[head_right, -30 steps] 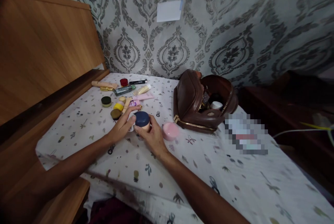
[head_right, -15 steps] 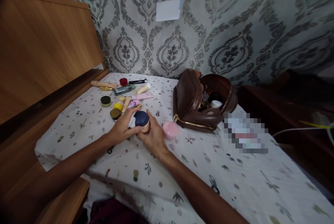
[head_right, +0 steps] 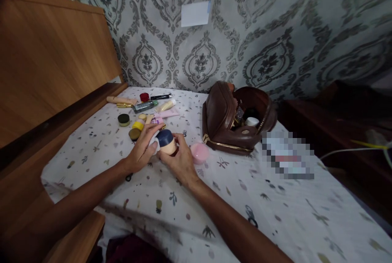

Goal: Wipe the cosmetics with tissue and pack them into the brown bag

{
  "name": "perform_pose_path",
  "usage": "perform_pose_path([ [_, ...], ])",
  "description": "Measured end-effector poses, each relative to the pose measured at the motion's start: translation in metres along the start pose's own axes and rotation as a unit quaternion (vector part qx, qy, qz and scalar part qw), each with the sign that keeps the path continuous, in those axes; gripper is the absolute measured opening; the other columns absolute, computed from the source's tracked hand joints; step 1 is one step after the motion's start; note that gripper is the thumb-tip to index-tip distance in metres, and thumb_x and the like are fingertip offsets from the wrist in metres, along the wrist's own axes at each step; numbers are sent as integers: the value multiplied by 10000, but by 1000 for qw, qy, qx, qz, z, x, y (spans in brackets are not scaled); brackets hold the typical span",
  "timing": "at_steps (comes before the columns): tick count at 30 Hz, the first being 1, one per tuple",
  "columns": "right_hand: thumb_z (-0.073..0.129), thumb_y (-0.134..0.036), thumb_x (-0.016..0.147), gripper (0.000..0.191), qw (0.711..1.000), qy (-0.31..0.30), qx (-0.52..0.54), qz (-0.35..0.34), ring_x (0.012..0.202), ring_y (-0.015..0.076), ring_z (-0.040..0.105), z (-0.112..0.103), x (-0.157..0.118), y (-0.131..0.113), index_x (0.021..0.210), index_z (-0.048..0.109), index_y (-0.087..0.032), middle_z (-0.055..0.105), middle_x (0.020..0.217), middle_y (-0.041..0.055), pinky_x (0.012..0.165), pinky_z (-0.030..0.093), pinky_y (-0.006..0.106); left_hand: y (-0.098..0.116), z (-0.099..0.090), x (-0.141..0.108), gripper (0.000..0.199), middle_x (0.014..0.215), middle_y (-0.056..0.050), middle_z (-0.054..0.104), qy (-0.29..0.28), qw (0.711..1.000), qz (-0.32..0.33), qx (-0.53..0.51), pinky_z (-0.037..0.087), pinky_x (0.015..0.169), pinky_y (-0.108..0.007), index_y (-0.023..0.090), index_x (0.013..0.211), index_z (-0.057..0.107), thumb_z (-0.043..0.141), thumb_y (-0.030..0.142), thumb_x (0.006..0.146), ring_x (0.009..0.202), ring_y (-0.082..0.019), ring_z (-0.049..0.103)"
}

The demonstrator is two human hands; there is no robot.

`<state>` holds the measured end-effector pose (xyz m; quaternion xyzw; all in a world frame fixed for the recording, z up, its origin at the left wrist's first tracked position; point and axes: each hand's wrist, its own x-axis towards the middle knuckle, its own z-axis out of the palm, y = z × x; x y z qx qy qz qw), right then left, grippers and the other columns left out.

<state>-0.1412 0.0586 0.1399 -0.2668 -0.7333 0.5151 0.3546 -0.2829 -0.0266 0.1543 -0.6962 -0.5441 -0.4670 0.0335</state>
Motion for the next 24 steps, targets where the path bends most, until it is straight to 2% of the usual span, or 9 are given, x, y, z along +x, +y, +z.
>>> perform_pose_path([
  [2, 704, -322, 688, 467, 999, -5, -22, -27, 857, 217, 626, 0, -1, 1, 1104, 528, -204, 628, 1026, 47, 754, 542, 359, 1, 0, 0, 455, 1329, -152, 452, 1, 999, 27, 38, 360, 1110, -470, 193, 1451, 403, 340, 295, 1011, 1276, -277, 437],
  [6, 655, -258, 746, 445, 985, 6, -101, -137, 939, 247, 623, -1, -2, 8, 1177, 553, -209, 637, 1047, 67, 833, 539, 396, 3, -1, 1, 450, 1262, -151, 520, -16, 990, 82, 112, 408, 1038, -481, 173, 1421, 447, 380, 260, 984, 1178, -291, 482],
  [10, 629, -209, 782, 453, 954, -12, -221, -202, 929, 254, 622, -4, -5, 14, 1232, 576, -227, 588, 1043, 81, 766, 566, 382, 3, 2, 0, 417, 1213, -141, 577, -45, 989, 55, 126, 429, 1020, -468, 165, 1363, 510, 396, 249, 971, 1144, -288, 519],
  [13, 630, -187, 795, 514, 937, -40, -257, -233, 928, 246, 632, -6, -6, 18, 1298, 548, -257, 568, 1092, 82, 721, 577, 362, 2, 3, 1, 390, 1205, -127, 614, -60, 995, -20, 77, 419, 1045, -438, 175, 1328, 530, 395, 236, 967, 1157, -270, 546],
  [16, 624, -184, 828, 558, 931, -72, -257, -248, 897, 229, 646, -7, -6, 20, 1363, 501, -284, 568, 1148, 85, 731, 579, 359, -3, 0, 3, 385, 1142, -109, 652, -71, 986, -150, -16, 437, 1000, -404, 180, 1318, 514, 400, 247, 957, 1089, -249, 592],
  [19, 624, -190, 846, 529, 934, -106, -226, -256, 953, 238, 645, -8, -6, 18, 1354, 512, -287, 569, 1187, 92, 769, 577, 366, -9, -5, 8, 350, 1016, -62, 669, -66, 950, -281, -123, 471, 878, -344, 197, 1237, 541, 456, 258, 903, 969, -222, 613],
  [21, 650, -211, 840, 511, 940, -133, -182, -254, 1015, 249, 632, -9, -6, 16, 1334, 535, -273, 565, 1200, 96, 799, 570, 366, -13, -8, 11, 277, 930, -28, 664, -45, 916, -350, -192, 472, 772, -295, 204, 1093, 585, 505, 253, 833, 868, -197, 610],
  [24, 719, -254, 807, 518, 957, -161, -86, -227, 1058, 248, 612, -8, -5, 12, 1303, 571, -265, 572, 1169, 84, 858, 549, 366, -18, -10, 14, 139, 784, -6, 631, -23, 870, -397, -291, 428, 654, -244, 173, 818, 612, 573, 282, 741, 717, -152, 565],
])
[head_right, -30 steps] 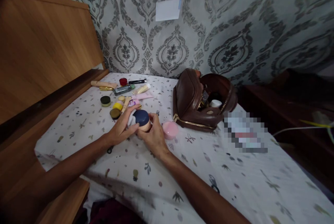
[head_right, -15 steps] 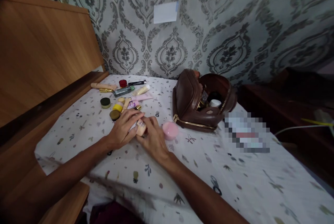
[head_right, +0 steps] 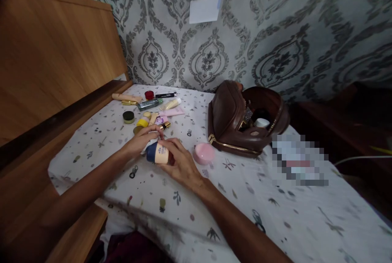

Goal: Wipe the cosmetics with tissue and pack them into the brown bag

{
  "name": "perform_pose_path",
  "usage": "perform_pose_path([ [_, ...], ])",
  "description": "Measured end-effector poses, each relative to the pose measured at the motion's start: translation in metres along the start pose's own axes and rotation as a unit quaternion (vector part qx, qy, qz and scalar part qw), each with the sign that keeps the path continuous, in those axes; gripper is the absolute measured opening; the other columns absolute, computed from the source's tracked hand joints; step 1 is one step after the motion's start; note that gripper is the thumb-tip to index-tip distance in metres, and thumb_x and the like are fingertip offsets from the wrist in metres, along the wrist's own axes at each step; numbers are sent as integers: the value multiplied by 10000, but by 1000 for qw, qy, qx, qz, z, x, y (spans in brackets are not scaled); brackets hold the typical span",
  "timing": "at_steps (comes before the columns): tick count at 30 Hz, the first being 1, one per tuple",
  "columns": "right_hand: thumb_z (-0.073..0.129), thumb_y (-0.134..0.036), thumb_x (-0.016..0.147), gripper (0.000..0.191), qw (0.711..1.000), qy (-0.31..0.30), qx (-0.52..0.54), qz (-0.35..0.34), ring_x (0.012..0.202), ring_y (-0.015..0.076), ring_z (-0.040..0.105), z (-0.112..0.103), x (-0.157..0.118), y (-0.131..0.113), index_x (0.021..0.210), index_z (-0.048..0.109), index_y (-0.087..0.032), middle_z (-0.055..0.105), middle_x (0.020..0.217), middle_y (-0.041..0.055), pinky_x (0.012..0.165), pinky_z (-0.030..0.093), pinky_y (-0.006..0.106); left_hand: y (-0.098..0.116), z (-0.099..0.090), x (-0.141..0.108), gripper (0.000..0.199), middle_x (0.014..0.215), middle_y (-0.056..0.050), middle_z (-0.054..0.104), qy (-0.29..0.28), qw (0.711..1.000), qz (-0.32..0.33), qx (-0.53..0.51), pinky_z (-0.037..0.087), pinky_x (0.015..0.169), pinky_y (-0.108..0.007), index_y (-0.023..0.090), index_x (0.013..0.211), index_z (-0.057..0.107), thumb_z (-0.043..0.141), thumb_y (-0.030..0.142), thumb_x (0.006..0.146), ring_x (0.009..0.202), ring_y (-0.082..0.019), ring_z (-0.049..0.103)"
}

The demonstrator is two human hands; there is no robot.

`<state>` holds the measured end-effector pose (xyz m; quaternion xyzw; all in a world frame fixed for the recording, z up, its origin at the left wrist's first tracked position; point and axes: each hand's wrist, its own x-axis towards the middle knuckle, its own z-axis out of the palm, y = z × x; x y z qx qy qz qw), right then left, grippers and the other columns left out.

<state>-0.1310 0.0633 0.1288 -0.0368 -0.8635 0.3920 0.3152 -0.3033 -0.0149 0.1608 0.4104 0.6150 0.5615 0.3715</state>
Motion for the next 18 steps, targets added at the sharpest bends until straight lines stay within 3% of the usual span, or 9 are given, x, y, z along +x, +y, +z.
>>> perform_pose_path([
  [3, 789, -310, 756, 538, 991, 19, 120, 50, 1088, 244, 599, 2, 2, -3, 1259, 605, -265, 589, 1152, 73, 916, 522, 378, 0, 0, 2, 226, 700, -3, 590, -11, 999, -7, -53, 406, 635, -234, 154, 675, 597, 628, 374, 715, 675, -136, 539],
  [9, 849, -405, 658, 646, 930, 37, 307, 199, 1038, 234, 629, 3, 7, -10, 1224, 594, -228, 646, 1177, 75, 847, 536, 345, -1, 5, 1, 408, 767, -30, 639, 35, 998, 20, -56, 428, 699, -264, 149, 728, 646, 605, 550, 791, 742, -165, 571],
  [14, 828, -414, 661, 633, 919, 77, 295, 251, 789, 178, 630, 2, 10, -9, 1213, 580, -228, 667, 1028, 46, 605, 527, 271, -2, 10, -2, 521, 916, -69, 679, 38, 991, 122, 45, 479, 822, -333, 165, 898, 661, 448, 641, 911, 901, -225, 607],
  [18, 839, -367, 623, 617, 938, 115, 228, 233, 862, 199, 639, 5, 9, -5, 1163, 582, -216, 654, 1102, 67, 703, 551, 314, 0, 13, -13, 460, 1065, -90, 667, 46, 954, 237, 180, 472, 937, -371, 178, 1062, 625, 342, 535, 1003, 1020, -232, 608],
])
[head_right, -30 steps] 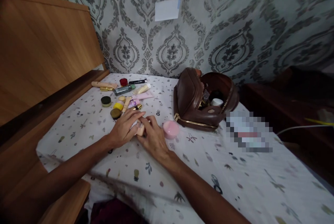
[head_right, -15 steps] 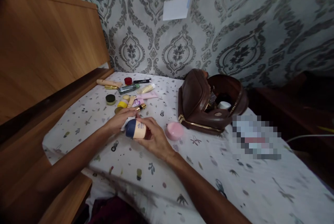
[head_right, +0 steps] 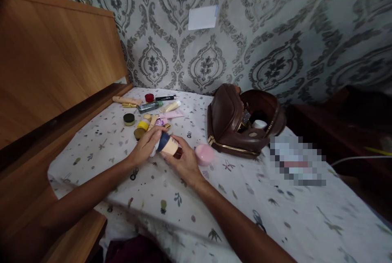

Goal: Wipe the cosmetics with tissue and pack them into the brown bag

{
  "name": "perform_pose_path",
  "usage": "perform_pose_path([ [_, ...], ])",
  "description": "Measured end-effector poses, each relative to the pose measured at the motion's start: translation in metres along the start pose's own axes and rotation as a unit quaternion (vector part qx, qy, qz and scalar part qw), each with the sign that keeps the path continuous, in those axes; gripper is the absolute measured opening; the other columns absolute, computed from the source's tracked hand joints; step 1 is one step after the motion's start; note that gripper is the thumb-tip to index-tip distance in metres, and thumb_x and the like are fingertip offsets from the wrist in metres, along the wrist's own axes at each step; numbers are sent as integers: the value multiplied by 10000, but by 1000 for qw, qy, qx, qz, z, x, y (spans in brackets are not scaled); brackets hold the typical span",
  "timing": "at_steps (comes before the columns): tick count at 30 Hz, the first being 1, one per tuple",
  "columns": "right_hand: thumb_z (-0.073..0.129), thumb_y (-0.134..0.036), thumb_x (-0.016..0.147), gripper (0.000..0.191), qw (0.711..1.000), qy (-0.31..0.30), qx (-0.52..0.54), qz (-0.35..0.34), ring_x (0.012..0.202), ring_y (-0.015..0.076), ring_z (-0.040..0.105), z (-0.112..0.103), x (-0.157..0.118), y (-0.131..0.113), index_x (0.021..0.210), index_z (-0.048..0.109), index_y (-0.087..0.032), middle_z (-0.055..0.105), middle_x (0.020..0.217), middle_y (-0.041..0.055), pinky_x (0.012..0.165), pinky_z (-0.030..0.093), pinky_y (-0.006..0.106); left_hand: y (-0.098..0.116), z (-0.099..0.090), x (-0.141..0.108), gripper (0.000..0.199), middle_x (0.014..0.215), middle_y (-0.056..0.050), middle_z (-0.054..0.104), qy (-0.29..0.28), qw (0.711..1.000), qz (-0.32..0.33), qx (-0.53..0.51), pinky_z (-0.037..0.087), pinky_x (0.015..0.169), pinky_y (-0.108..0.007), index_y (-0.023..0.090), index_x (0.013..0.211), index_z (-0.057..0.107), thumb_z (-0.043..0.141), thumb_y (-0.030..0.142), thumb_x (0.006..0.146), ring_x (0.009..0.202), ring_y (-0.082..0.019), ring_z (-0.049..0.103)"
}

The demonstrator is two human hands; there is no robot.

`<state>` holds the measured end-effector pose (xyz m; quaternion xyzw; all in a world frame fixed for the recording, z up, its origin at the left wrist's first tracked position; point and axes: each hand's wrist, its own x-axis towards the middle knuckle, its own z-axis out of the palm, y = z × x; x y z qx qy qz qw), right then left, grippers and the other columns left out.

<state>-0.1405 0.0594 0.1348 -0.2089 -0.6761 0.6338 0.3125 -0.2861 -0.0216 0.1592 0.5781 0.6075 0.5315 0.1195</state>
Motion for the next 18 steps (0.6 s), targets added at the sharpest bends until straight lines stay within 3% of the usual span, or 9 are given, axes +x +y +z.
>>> perform_pose_path([
  [3, 828, -348, 619, 599, 999, 22, -18, -16, 896, 204, 635, 0, 0, 2, 1148, 587, -201, 642, 1127, 77, 742, 548, 324, 4, 1, -7, 389, 1155, -129, 636, -9, 990, 81, 112, 454, 993, -417, 176, 1184, 572, 377, 462, 1007, 1112, -261, 582],
  [6, 814, -378, 646, 560, 999, 6, 33, 15, 687, 146, 596, -1, -1, -2, 1129, 597, -195, 652, 897, 19, 591, 511, 268, 3, 1, -9, 395, 1187, -148, 614, -28, 975, 139, 171, 449, 1010, -444, 173, 1267, 525, 433, 439, 990, 1161, -287, 559],
  [9, 776, -485, 698, 441, 988, -34, 135, 65, 502, 104, 490, -2, -4, -10, 984, 620, -188, 571, 664, -34, 433, 400, 224, 1, -3, -7, 441, 1178, -144, 618, -26, 973, 182, 138, 450, 1015, -430, 176, 1300, 503, 495, 465, 967, 1153, -283, 571],
  [12, 691, -602, 748, 432, 965, -74, 221, 117, 456, 92, 467, -2, -6, -18, 824, 591, -189, 554, 614, -27, 386, 343, 209, 1, -7, -4, 539, 1192, -135, 625, -28, 974, 209, 81, 429, 1044, -435, 187, 1327, 497, 572, 530, 917, 1131, -282, 588],
  [18, 588, -710, 763, 502, 933, -131, 269, 200, 353, 82, 407, -5, -2, -18, 768, 529, -212, 523, 504, -51, 328, 226, 186, 5, -6, -3, 649, 1271, -134, 588, -70, 972, 223, 35, 389, 1078, -469, 228, 1394, 478, 655, 548, 857, 1207, -305, 536],
])
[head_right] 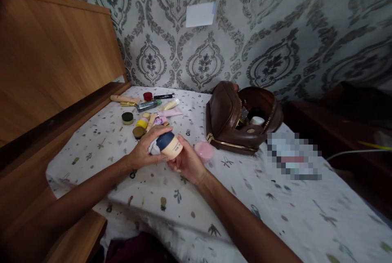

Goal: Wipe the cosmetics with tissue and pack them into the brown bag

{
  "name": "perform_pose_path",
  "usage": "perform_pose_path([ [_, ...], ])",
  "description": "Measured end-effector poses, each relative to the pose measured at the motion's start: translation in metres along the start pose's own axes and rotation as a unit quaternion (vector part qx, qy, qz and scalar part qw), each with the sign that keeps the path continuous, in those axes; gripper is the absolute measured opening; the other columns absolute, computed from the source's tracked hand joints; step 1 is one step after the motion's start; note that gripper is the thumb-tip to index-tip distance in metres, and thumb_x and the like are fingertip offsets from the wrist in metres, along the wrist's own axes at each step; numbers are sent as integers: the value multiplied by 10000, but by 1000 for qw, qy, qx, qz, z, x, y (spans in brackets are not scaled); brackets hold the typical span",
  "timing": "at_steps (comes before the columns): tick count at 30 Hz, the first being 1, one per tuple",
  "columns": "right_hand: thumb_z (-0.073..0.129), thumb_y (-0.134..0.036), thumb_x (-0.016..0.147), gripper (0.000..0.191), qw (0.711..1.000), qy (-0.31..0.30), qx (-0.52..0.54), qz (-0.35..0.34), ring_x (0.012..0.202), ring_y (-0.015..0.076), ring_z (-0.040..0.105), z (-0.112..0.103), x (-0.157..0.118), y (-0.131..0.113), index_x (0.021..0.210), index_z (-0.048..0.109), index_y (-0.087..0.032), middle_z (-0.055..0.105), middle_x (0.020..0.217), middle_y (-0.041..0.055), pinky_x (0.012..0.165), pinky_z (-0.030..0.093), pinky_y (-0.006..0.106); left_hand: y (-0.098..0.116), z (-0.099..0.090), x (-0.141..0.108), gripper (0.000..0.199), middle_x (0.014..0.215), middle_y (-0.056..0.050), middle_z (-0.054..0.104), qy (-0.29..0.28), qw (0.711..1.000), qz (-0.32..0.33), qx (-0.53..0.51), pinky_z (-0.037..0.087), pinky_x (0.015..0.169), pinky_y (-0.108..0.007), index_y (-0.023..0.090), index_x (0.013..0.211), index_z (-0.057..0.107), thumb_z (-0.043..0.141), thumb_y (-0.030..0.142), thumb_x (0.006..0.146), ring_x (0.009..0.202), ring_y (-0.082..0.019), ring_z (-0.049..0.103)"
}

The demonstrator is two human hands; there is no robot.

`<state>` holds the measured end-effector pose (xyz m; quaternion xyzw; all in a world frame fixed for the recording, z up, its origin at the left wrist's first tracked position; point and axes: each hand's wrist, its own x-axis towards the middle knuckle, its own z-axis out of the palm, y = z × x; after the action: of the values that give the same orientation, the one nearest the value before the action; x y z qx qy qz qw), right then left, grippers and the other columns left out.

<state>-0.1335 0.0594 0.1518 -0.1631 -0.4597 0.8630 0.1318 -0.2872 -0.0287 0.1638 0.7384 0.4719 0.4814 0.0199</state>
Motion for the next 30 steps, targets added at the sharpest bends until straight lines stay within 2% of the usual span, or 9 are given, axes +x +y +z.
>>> perform_pose_path([
  [4, 566, -731, 761, 528, 1000, -17, 1, 21, 353, 82, 428, -2, 3, 3, 756, 538, -203, 604, 530, -8, 328, 201, 179, 2, 1, -1, 494, 1164, -118, 612, 12, 1000, 7, 18, 438, 1001, -430, 214, 1313, 540, 611, 484, 906, 1109, -271, 559],
  [10, 596, -682, 780, 485, 1000, -10, -12, 21, 394, 92, 471, -1, 2, 5, 827, 576, -200, 659, 582, 8, 360, 288, 187, 9, 1, -2, 310, 1036, -92, 620, 25, 999, -13, 33, 452, 935, -390, 196, 1155, 584, 469, 420, 974, 1004, -240, 565],
  [14, 710, -638, 721, 476, 999, -2, -24, -35, 457, 90, 512, 0, 3, 7, 799, 613, -179, 628, 606, -12, 408, 374, 190, 11, 2, -2, 247, 974, -76, 612, 36, 998, -37, 33, 451, 896, -365, 185, 1081, 586, 469, 373, 972, 943, -220, 560],
  [18, 740, -569, 744, 422, 994, 5, -57, -95, 541, 103, 545, 1, 3, 9, 796, 648, -160, 609, 661, -3, 488, 441, 215, 9, 3, -1, 232, 984, -70, 619, 44, 996, -64, 33, 450, 894, -349, 188, 1052, 592, 468, 367, 973, 948, -211, 571],
  [21, 741, -528, 762, 383, 985, 25, -100, -142, 631, 126, 562, 1, 3, 10, 862, 654, -168, 621, 743, 10, 566, 476, 248, 8, 3, 0, 245, 972, -67, 625, 55, 994, -85, 31, 451, 889, -340, 190, 1013, 599, 453, 382, 977, 946, -209, 576],
  [25, 777, -482, 729, 413, 955, 63, -215, -196, 766, 158, 598, -2, 3, 8, 985, 637, -189, 635, 849, 9, 671, 510, 275, 7, 3, 2, 268, 970, -63, 631, 68, 990, -119, 28, 449, 904, -337, 189, 988, 602, 442, 403, 981, 959, -208, 579],
  [30, 779, -462, 718, 481, 940, 85, -257, -208, 917, 200, 638, -5, 4, 7, 1082, 605, -200, 670, 982, 31, 830, 533, 341, 5, 4, 3, 322, 1057, -82, 658, 62, 987, -150, 9, 441, 972, -355, 186, 1032, 604, 423, 449, 988, 1036, -225, 595],
])
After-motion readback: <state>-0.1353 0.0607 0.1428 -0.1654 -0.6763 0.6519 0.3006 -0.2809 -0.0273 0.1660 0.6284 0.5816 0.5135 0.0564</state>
